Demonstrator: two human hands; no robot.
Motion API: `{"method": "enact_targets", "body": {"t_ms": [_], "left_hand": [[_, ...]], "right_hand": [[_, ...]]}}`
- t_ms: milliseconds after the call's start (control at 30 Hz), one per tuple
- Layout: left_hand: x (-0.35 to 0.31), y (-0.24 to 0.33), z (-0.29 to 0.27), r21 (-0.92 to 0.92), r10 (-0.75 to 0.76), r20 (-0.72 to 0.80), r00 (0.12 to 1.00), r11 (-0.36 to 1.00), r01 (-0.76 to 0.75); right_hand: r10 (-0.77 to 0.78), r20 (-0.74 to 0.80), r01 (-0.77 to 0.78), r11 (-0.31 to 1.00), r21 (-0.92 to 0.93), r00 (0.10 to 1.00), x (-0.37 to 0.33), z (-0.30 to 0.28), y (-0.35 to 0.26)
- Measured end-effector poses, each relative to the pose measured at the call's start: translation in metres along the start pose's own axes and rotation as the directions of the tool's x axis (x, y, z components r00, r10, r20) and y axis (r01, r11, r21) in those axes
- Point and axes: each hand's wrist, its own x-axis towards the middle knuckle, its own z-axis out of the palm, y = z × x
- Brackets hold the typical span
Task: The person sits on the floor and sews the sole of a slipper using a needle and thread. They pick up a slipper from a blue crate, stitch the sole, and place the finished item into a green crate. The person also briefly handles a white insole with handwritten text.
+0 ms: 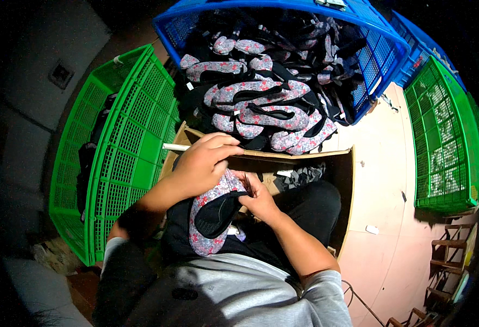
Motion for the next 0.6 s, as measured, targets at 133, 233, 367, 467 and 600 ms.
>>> {"method": "enact_targets", "body": {"t_ms": [133,233,367,467,600], "left_hand": [[-0.031,0.042,-0.01,0.051,-0.214,0.271,0.938,0.977,0.208],[-0.053,0.043,0.009,0.215,-0.213,0.171,0.962,0.961,0.174],[-0.056,0.03,0.023,0.263,-0.199,0.037,0.979,0.947,0.183],[-0.049,0.019,0.03,0.198,-0.219,0.034,0.975,0.958,0.208],[-0.05,0.013,0.041,0.145,-0.145,-0.062,0.987,0.978,0.153]], "right_hand": [[-0.006,-0.023,0.006,1.0,0.008,1.0,0.001,0.002,0.004],[-0.022,-0.02,0.021,0.998,-0.067,1.0,0.002,0.005,-0.004],[-0.03,-0.043,0.028,0.998,-0.055,0.999,0.005,0.008,0.0],[-0.08,-0.076,0.064,0.978,-0.199,0.994,0.005,0.008,-0.003],[-0.286,-0.085,0.195,0.815,-0.546,0.955,0.004,0.007,-0.002]]}}
